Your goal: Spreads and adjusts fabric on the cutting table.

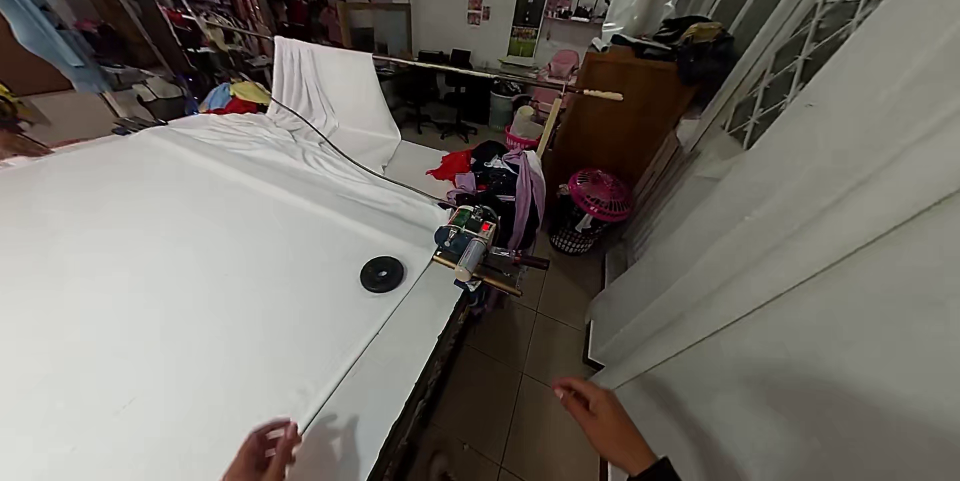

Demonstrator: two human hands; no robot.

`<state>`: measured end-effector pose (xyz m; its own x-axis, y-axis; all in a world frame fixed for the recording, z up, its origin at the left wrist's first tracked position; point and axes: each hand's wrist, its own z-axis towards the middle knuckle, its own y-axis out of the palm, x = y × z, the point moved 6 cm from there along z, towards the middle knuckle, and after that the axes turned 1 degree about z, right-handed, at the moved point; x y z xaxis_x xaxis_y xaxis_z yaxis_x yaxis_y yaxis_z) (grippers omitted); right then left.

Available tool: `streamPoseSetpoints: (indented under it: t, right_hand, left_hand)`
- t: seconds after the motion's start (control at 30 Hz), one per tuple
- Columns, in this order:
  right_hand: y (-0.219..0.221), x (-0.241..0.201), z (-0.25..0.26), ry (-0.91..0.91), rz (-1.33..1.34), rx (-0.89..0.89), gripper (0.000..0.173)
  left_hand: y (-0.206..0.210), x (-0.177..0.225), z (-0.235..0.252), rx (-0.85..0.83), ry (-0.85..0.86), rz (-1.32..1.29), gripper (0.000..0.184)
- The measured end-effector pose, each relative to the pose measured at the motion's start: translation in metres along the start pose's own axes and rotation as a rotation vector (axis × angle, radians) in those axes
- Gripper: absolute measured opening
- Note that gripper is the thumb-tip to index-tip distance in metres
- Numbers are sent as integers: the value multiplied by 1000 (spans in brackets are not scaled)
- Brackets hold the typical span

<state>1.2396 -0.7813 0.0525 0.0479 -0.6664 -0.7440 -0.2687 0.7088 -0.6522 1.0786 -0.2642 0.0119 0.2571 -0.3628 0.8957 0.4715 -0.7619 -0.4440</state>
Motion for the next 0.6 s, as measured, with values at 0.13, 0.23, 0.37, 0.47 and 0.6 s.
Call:
streamPoseSetpoints:
  t: [0.13,0.23,0.37,0.47,0.6]
  right_hand:
    - [-70,-11,91,-13,-24,96,37]
    - [-113,-11,153,-37,12,149,36]
    - [-147,-1,211,-70,86,129,36]
    - [-162,15,253,-108,152,65,34]
    - [-184,48,336,-144,205,-24,35]
  left_hand:
    - [32,66,162,-22,-124,-145,43]
    - [70,147,273,-74,-166,-138,47]
    - [142,207,390,-209,-288,-68,66]
    - [189,228,459,-105,-343,-161,90]
    - [253,272,506,34,-282,-325,78]
